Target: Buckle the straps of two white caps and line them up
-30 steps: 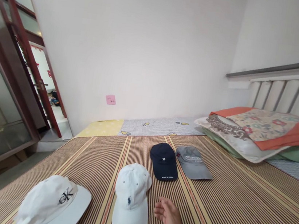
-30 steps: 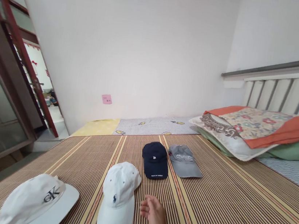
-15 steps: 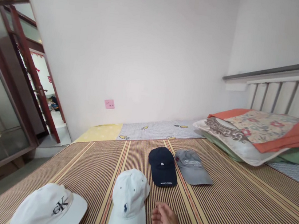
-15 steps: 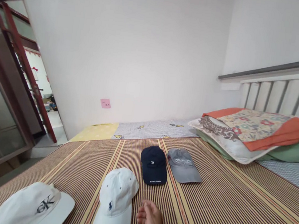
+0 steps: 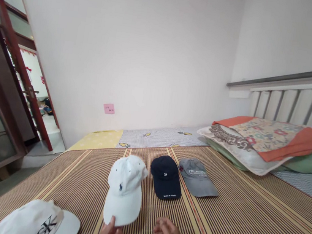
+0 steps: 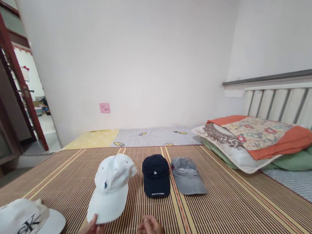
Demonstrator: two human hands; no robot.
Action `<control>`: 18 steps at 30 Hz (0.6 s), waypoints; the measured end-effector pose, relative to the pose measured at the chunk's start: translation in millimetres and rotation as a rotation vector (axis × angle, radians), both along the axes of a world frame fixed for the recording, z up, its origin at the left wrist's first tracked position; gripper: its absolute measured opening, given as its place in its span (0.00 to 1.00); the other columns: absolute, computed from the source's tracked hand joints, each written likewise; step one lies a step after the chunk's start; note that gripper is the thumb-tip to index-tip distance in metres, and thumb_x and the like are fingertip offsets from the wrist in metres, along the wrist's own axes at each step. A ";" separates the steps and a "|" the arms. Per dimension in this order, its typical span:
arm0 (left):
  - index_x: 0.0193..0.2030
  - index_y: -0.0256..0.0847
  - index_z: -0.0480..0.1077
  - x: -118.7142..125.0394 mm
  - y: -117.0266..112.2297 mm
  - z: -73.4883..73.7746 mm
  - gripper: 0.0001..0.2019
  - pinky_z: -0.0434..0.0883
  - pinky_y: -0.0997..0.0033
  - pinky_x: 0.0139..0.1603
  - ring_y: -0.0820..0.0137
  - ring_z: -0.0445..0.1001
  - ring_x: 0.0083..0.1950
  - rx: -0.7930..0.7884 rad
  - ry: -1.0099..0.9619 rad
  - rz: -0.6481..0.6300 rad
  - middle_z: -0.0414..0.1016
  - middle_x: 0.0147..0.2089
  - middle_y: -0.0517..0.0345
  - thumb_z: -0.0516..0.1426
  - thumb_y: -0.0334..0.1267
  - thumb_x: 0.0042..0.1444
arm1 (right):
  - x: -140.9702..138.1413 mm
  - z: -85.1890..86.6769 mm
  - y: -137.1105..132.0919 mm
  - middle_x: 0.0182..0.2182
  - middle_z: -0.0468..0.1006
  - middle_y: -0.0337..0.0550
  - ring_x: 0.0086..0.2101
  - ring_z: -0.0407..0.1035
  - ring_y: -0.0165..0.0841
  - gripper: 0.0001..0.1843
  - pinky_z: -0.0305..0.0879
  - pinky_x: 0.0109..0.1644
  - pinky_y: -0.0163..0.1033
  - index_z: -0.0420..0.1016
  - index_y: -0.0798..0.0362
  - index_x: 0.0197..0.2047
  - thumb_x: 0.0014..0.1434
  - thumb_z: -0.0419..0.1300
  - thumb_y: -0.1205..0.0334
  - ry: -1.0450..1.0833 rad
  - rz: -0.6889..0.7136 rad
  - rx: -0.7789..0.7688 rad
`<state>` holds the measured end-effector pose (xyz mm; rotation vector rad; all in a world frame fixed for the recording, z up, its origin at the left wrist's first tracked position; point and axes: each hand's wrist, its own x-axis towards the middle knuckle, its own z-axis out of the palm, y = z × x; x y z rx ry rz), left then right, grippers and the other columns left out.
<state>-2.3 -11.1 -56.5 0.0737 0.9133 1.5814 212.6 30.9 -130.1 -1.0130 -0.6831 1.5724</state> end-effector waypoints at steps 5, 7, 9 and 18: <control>0.59 0.42 0.74 7.4 63.2 20.7 0.21 0.80 0.76 0.31 0.70 0.84 0.33 0.101 -0.007 0.037 0.86 0.44 0.52 0.54 0.19 0.65 | 6.0 8.5 1.3 0.24 0.80 0.40 0.24 0.75 0.33 0.40 0.69 0.27 0.36 0.79 0.54 0.37 0.33 0.76 0.29 -0.007 0.085 -0.051; 0.60 0.43 0.74 6.6 88.0 17.6 0.21 0.82 0.74 0.36 0.69 0.85 0.36 0.089 -0.013 0.037 0.86 0.46 0.51 0.55 0.19 0.65 | 8.1 10.9 2.4 0.26 0.81 0.41 0.26 0.76 0.34 0.39 0.71 0.30 0.37 0.79 0.54 0.38 0.35 0.76 0.30 -0.007 0.142 -0.065; 0.61 0.47 0.73 4.9 109.2 9.9 0.23 0.83 0.70 0.42 0.68 0.86 0.39 0.090 -0.021 0.042 0.86 0.49 0.53 0.55 0.19 0.65 | 9.0 11.0 3.4 0.26 0.82 0.42 0.27 0.76 0.34 0.38 0.72 0.32 0.38 0.80 0.54 0.39 0.37 0.76 0.30 -0.021 0.177 -0.076; 0.65 0.56 0.68 -2.1 144.7 -35.5 0.30 0.82 0.55 0.53 0.58 0.82 0.58 -0.046 -0.061 0.058 0.83 0.58 0.52 0.56 0.19 0.63 | 7.7 5.7 2.5 0.26 0.82 0.40 0.25 0.76 0.32 0.36 0.71 0.29 0.36 0.79 0.54 0.38 0.40 0.75 0.31 -0.043 0.163 -0.037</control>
